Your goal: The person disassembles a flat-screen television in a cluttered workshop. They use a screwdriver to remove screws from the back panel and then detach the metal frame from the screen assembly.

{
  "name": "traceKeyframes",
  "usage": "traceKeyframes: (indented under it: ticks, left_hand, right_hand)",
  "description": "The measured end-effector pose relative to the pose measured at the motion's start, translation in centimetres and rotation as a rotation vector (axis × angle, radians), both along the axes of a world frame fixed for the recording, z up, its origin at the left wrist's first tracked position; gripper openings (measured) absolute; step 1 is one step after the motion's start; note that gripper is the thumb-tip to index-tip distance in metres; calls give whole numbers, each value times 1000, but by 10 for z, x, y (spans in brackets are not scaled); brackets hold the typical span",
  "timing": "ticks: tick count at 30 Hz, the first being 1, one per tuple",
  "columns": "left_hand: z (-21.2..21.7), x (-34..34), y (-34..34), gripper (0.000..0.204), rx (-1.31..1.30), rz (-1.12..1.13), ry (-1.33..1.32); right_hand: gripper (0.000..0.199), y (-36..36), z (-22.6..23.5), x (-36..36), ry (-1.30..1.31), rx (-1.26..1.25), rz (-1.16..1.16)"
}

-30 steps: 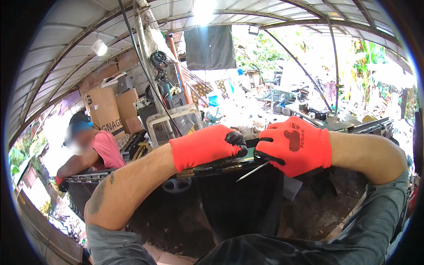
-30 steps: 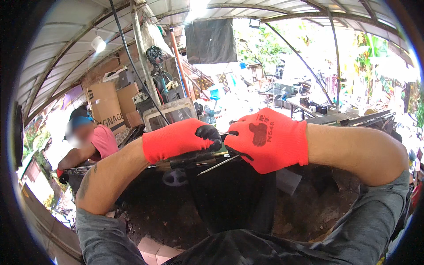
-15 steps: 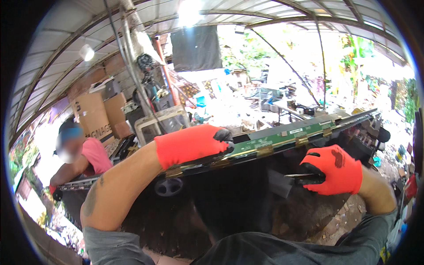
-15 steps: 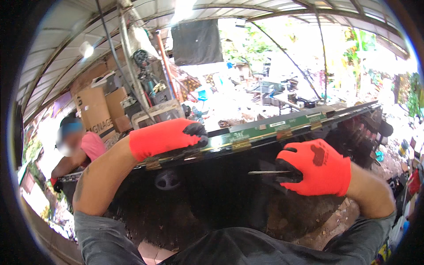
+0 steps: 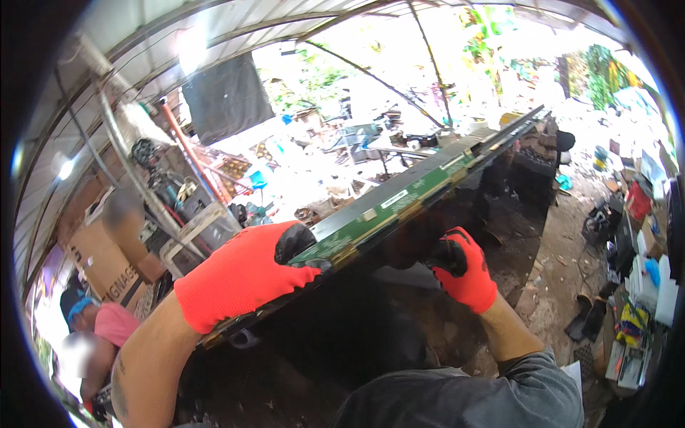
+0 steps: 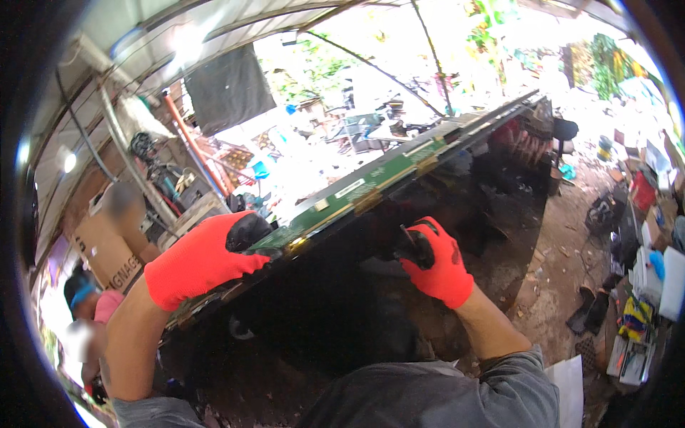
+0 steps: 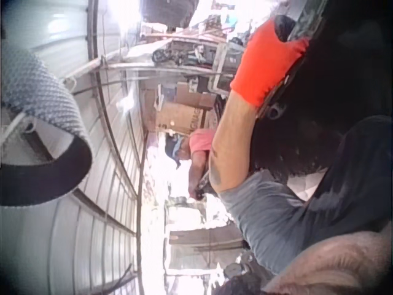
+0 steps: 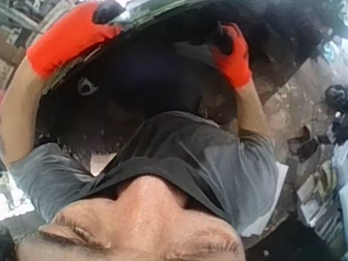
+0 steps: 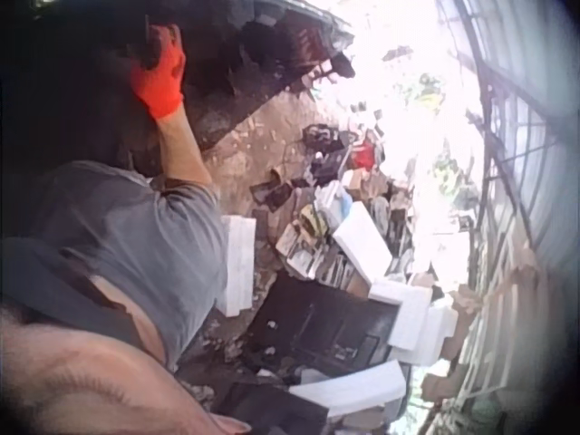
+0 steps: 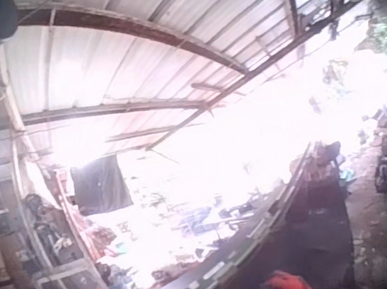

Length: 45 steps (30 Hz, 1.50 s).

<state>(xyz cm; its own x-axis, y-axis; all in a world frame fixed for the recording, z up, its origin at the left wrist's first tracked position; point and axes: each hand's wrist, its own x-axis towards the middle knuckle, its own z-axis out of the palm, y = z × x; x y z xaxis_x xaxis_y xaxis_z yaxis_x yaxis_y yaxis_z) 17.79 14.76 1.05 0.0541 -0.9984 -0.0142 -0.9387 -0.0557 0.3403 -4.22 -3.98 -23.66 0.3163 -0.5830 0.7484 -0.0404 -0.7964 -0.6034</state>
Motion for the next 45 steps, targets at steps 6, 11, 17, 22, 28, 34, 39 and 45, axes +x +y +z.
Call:
traceKeyframes:
  ticks: [6, 11, 17, 22, 28, 34, 39, 45]
  left_hand:
    - [4, -11, -15, 35, 30, 24, 17]
    - [-10, -33, -20, 34, -92, 61, 45]
    - [-24, -70, -25, 27, -362, -37, -687]
    - [-46, -100, -13, 28, -441, 80, -965]
    - [-70, -136, -18, 43, -528, 216, -1041]
    - [-77, -179, -57, 56, -515, 198, -901]
    - [-103, -215, -85, 60, -570, 261, -858]
    - [-137, -214, -139, 40, -919, 200, -893]
  right_hand:
    - [64, -9, -14, -9, -186, -39, 102]
    - [69, -31, -22, -13, -179, -2, 242]
    - [61, -80, -37, -31, -254, -72, 306]
    - [71, -148, 26, -83, -447, -263, -1]
    - [68, -170, 95, -126, 63, -313, 115]
    - [58, -177, 100, -137, 266, -316, 39]
    - [55, -161, 97, -134, 185, -358, 54]
    - [52, -193, 77, -138, 154, -379, -12]
